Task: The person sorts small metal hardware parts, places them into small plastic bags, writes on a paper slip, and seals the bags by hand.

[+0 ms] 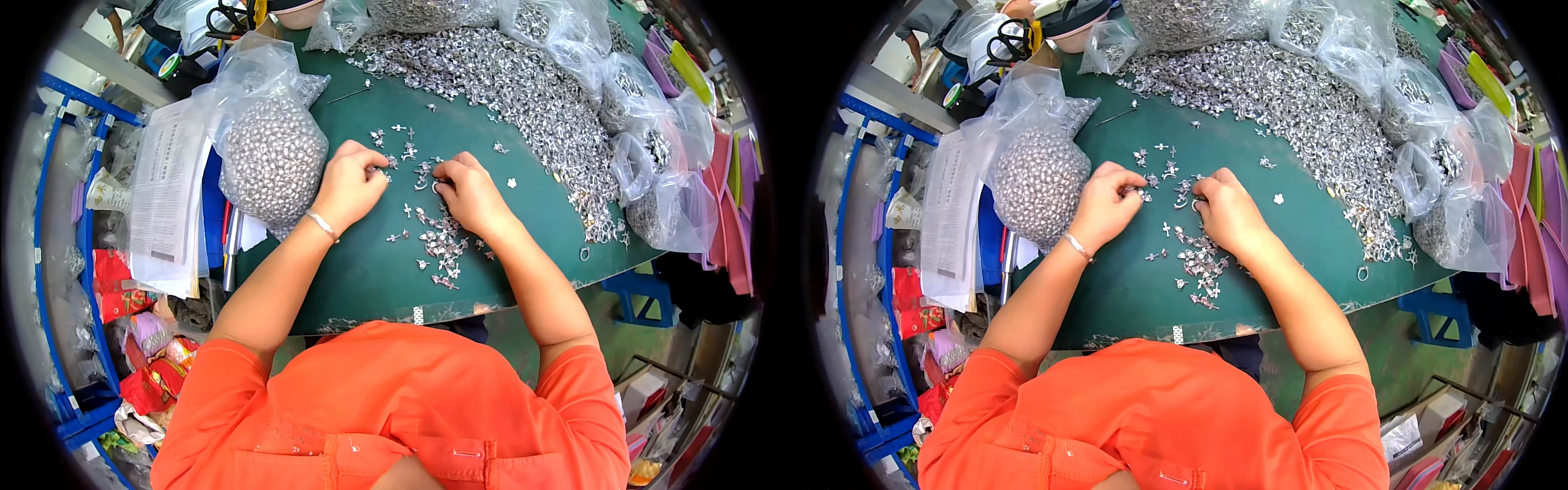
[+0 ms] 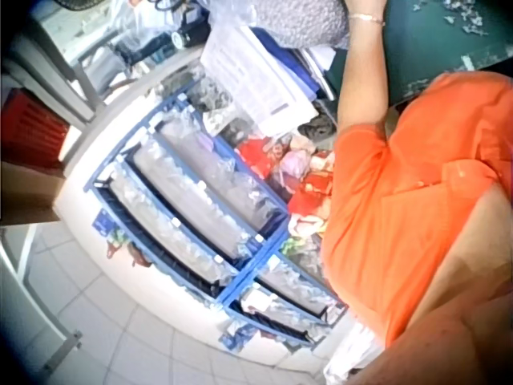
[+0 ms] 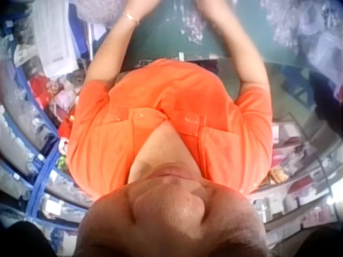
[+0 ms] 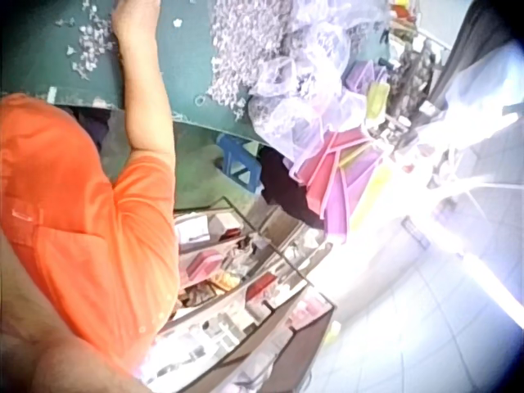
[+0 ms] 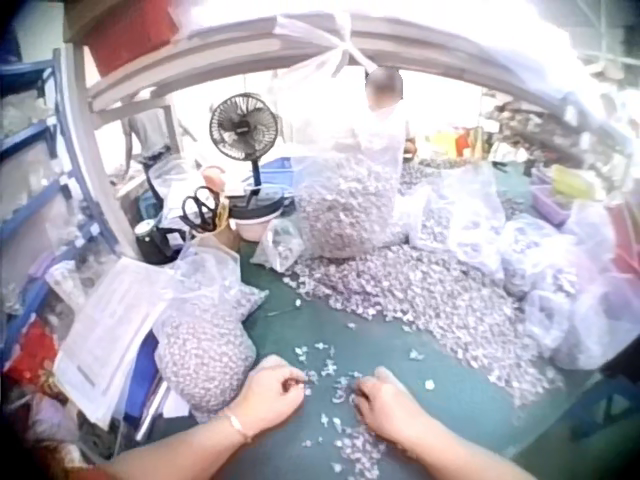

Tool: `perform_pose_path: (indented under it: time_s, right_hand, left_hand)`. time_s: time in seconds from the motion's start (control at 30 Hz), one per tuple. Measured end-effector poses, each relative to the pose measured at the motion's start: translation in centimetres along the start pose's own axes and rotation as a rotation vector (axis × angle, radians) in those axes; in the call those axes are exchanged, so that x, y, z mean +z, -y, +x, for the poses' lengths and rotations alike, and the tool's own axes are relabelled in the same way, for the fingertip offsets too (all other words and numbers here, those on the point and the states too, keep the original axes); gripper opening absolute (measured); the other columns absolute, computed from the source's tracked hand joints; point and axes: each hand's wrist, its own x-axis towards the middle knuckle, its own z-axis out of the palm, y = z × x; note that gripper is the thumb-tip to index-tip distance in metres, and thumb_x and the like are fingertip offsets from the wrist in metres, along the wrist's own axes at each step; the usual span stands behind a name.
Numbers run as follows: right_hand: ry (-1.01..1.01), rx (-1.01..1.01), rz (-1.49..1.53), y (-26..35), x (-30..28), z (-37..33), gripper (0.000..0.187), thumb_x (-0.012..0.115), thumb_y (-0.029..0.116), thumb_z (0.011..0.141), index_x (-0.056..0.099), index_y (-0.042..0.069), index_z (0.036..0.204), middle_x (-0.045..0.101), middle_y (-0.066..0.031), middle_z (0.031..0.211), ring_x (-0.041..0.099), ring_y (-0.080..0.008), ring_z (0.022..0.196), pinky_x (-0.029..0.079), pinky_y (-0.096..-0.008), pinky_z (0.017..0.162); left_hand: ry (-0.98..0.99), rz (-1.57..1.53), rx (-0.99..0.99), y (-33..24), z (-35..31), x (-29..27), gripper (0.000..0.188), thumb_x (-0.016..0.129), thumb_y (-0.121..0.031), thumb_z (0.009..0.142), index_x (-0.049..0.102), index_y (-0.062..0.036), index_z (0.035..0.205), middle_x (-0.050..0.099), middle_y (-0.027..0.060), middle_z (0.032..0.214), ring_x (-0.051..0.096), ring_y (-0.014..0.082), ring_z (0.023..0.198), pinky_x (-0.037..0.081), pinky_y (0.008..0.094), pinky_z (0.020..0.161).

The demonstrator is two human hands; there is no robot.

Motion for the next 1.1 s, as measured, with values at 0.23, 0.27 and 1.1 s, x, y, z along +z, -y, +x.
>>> perform_pose_path:
  time_s: [0.23,0.27,1.1]
  right_hand:
    - [0.076,0.076,-0.064,0.3,-1.3,-1.4,0.012,0.065,0.004,0.081,0.066,0.001,0.093,0.059,-0.0146,0.093,0.06,-0.0348,0.088,0.05,-0.0406,0.079]
    - [0.078,0.072,-0.072,0.2,-1.5,-1.7,0.01,0.065,0.003,0.081,0.066,0.0,0.091,0.059,-0.0129,0.09,0.061,-0.0321,0.086,0.05,-0.0388,0.077]
    - [0.192,0.436,0.851,-0.8,-0.9,2.1,0.009,0.064,0.008,0.086,0.063,0.002,0.092,0.061,-0.007,0.078,0.054,-0.0125,0.062,0.04,-0.0253,0.051]
  left_hand:
    - [0.136,0.103,0.221,0.4,-2.6,0.6,0.012,0.069,0.003,0.074,0.066,0.0008,0.086,0.058,0.0145,0.09,0.061,0.0325,0.085,0.051,0.0373,0.076]
    - [0.149,0.09,0.231,0.4,-3.2,0.5,0.013,0.069,0.003,0.073,0.066,0.0008,0.086,0.059,0.0146,0.09,0.06,0.0331,0.085,0.05,0.0376,0.076]
    - [0.035,-0.859,-0.452,1.4,-3.0,-0.4,0.007,0.058,-0.008,0.088,0.059,-0.0017,0.086,0.059,0.0105,0.077,0.057,0.0187,0.062,0.042,0.031,0.052]
